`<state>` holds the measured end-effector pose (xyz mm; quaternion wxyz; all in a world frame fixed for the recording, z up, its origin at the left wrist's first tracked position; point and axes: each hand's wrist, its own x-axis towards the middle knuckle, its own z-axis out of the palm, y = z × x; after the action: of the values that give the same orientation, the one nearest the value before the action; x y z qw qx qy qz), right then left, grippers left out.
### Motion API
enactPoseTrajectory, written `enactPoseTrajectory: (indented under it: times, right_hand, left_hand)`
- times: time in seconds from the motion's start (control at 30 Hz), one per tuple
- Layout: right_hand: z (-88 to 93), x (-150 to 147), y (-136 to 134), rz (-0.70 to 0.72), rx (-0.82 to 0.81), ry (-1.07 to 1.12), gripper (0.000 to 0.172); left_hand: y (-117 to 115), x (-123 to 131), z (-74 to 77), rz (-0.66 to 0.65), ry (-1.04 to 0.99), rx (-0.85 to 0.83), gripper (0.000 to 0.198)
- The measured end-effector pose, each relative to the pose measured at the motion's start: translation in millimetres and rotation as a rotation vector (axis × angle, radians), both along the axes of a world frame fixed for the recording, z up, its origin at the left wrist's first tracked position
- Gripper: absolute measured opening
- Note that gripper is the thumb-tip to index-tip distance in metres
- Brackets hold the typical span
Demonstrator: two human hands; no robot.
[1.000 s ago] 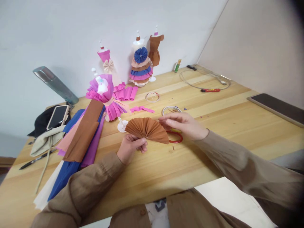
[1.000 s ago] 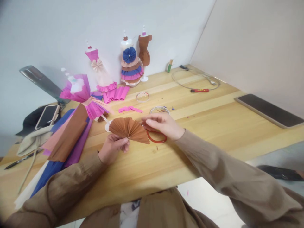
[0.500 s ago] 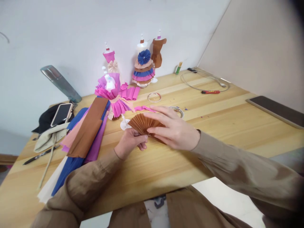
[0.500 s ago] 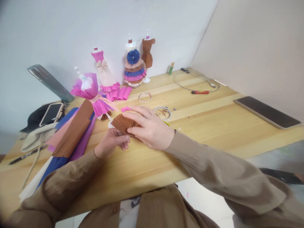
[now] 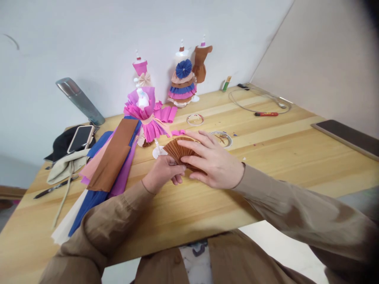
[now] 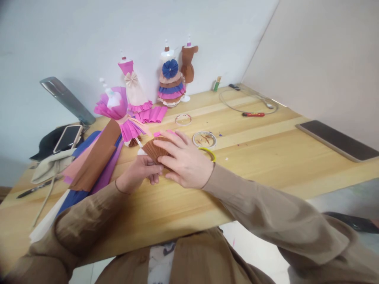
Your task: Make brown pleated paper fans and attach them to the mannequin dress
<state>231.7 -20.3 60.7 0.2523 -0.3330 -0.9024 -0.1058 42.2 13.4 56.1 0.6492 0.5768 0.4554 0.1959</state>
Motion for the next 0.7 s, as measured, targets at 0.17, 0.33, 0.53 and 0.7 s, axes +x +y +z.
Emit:
enactPoseTrajectory:
  times: [0.17, 0.33, 0.53, 0.7]
  right_hand:
    - [-5.6, -1.1, -0.5, -0.02, 0.049, 0.005, 0.026]
    - [-12.5, -2.7, 1.1, -0.046, 0.046, 0.023, 0.027]
    - [-13.3, 5.4, 3.0, -0.031, 0.079, 0.18, 0.033]
    - [-17.8, 5.5, -0.4, -0.031, 0.094, 0.126, 0.03]
  left_hand:
    - [5.0, 0.1, -4.7, 0.003, 0.023, -0.003, 0.016]
    - [6.5, 1.4, -6.6, 0.015, 0.032, -0.016, 0.017]
    - [7.0, 1.0, -6.3, 0.014, 0.021, -0.027, 0.017]
    - [7.9, 2.3, -10.4, 0.0, 0.036, -0.025, 0.016]
